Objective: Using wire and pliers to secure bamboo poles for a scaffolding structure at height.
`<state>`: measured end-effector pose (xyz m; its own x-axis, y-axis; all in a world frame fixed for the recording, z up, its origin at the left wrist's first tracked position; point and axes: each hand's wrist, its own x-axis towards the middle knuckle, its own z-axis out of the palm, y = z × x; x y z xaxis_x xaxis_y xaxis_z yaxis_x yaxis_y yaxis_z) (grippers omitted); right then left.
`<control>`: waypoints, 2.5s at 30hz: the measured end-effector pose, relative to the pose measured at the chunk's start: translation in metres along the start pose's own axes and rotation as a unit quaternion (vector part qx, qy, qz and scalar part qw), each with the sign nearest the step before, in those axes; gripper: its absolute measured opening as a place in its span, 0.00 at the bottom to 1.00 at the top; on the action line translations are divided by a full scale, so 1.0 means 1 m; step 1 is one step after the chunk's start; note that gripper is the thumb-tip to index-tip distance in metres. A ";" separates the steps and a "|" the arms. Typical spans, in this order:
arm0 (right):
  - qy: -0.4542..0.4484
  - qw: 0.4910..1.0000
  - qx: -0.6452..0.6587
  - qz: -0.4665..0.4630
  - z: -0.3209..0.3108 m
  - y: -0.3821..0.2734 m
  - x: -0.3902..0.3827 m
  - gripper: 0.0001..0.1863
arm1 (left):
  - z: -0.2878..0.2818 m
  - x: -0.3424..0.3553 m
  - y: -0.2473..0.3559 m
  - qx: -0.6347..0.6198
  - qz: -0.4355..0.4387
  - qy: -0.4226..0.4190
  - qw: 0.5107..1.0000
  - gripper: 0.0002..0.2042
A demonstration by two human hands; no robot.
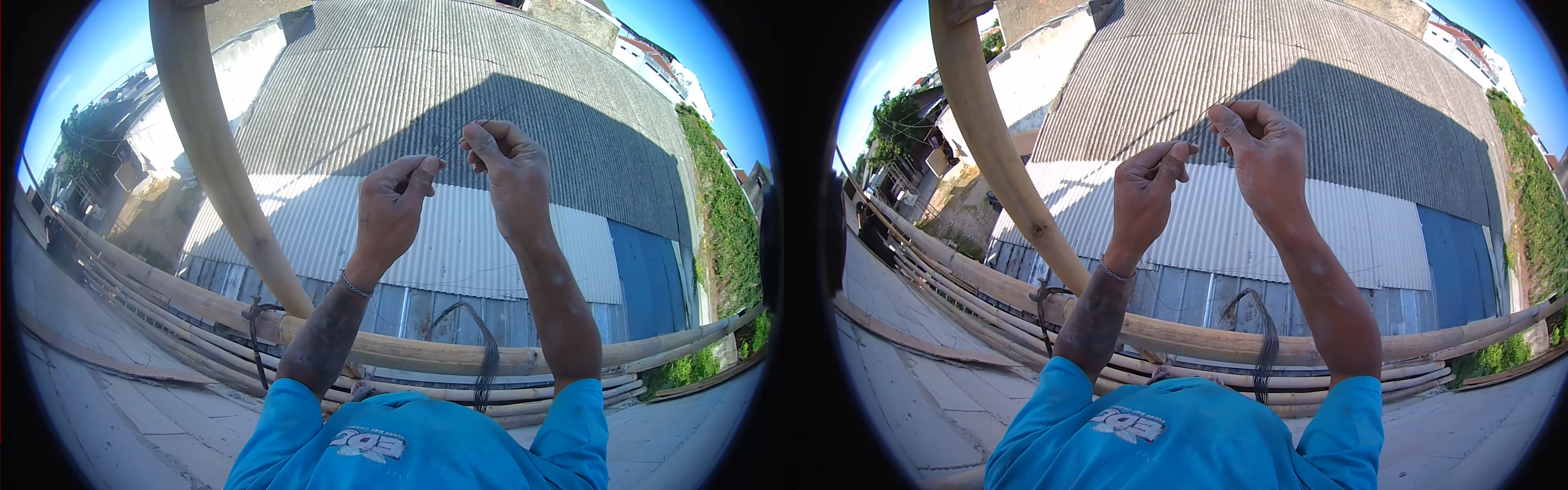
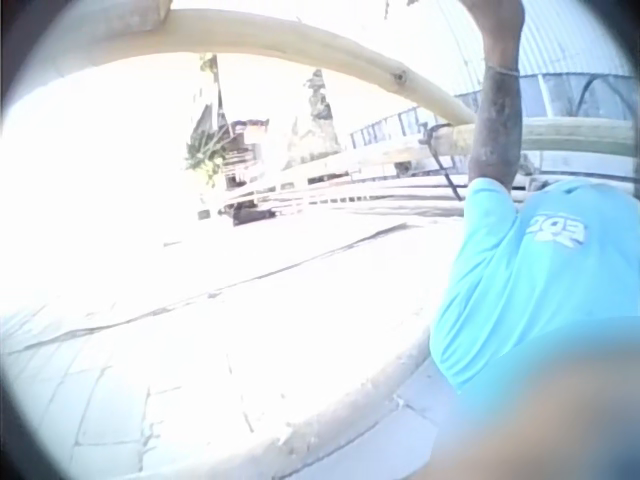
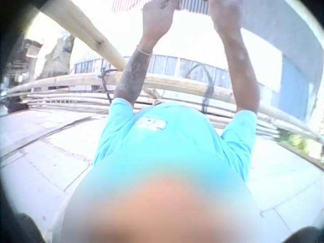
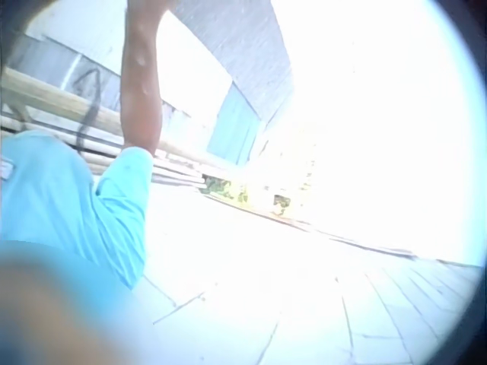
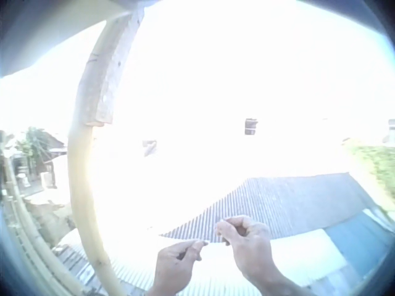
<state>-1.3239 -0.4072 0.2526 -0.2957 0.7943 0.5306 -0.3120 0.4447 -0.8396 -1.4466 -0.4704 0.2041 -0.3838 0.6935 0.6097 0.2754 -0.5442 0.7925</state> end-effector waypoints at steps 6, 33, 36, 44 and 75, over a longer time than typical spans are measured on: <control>-0.013 1.000 -0.014 -0.013 0.003 0.000 0.001 0.07 | -0.004 0.013 0.008 0.017 0.006 -0.012 1.000 0.11; 0.012 0.533 -0.777 -0.334 -0.146 -0.073 0.023 0.12 | -0.028 0.101 0.005 0.247 0.268 -0.091 0.927 0.08; -0.269 0.651 -0.709 0.029 -0.116 -0.086 -0.015 0.11 | -0.026 0.122 0.000 0.305 0.385 -0.047 0.870 0.07; -0.071 0.788 -0.612 -0.010 -0.156 -0.104 -0.037 0.15 | 0.013 0.119 0.014 0.275 0.581 -0.054 0.764 0.11; -0.367 0.449 -0.771 0.263 -0.205 -0.105 -0.076 0.10 | 0.057 0.139 -0.026 0.234 0.319 -0.065 0.916 0.19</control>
<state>-1.0838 -0.4299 0.2763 -0.3567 0.8591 -0.3670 0.8040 0.4824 0.3478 -1.4567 -0.3325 0.2690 0.0871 0.3719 0.9242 0.7662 -0.6178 0.1764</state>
